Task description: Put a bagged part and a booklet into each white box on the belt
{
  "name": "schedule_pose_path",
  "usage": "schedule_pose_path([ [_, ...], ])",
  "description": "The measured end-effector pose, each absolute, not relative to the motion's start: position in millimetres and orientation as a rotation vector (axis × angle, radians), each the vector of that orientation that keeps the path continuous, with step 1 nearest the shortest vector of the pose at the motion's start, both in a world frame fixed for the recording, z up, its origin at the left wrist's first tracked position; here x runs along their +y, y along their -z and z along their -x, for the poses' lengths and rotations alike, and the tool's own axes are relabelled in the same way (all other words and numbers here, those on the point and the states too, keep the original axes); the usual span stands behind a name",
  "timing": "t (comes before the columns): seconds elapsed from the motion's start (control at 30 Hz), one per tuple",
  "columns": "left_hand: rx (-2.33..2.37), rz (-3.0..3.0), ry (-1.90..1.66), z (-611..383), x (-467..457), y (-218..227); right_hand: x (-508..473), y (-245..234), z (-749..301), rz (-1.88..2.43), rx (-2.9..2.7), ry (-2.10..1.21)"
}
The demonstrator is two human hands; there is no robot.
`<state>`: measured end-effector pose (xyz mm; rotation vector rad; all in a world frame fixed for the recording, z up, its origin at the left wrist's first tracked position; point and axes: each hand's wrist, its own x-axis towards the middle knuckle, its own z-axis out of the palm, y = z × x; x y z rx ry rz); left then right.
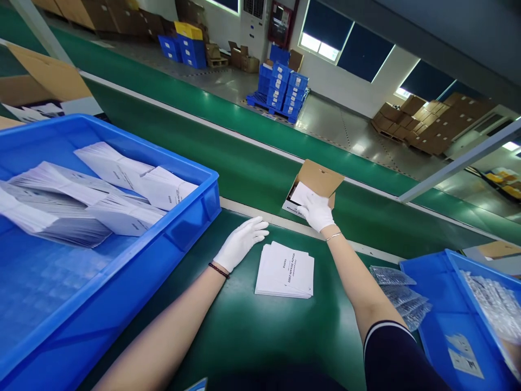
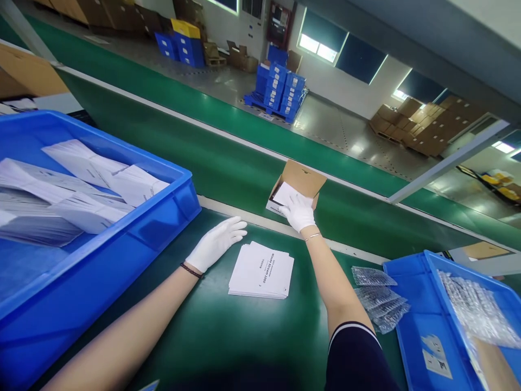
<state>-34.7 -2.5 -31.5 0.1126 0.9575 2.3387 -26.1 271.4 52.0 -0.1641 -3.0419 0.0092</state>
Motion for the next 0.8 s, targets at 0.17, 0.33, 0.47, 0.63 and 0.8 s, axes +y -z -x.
schedule_pose_path([
  [0.17,1.013,-0.138,-2.352,32.8,-2.3,30.1,257.9,-38.2,-6.6,0.268,-2.892,-0.044],
  [0.33,1.276,-0.241,-2.338,26.6,0.3,26.0,217.4,-34.3,-85.8,0.626,-3.163,-0.272],
  [0.47,1.395,-0.289,-2.200,17.9,2.6,17.7,220.7,-15.6,-128.7,1.003,-3.112,-0.698],
  [0.63,1.546,-0.385,-2.074,11.8,2.3,11.1,245.2,-7.0,-145.3,1.000,-2.574,-1.390],
  [0.8,1.479,-0.419,-2.085,10.1,2.9,6.9,233.9,-18.3,-145.2,0.836,-2.355,-1.479],
])
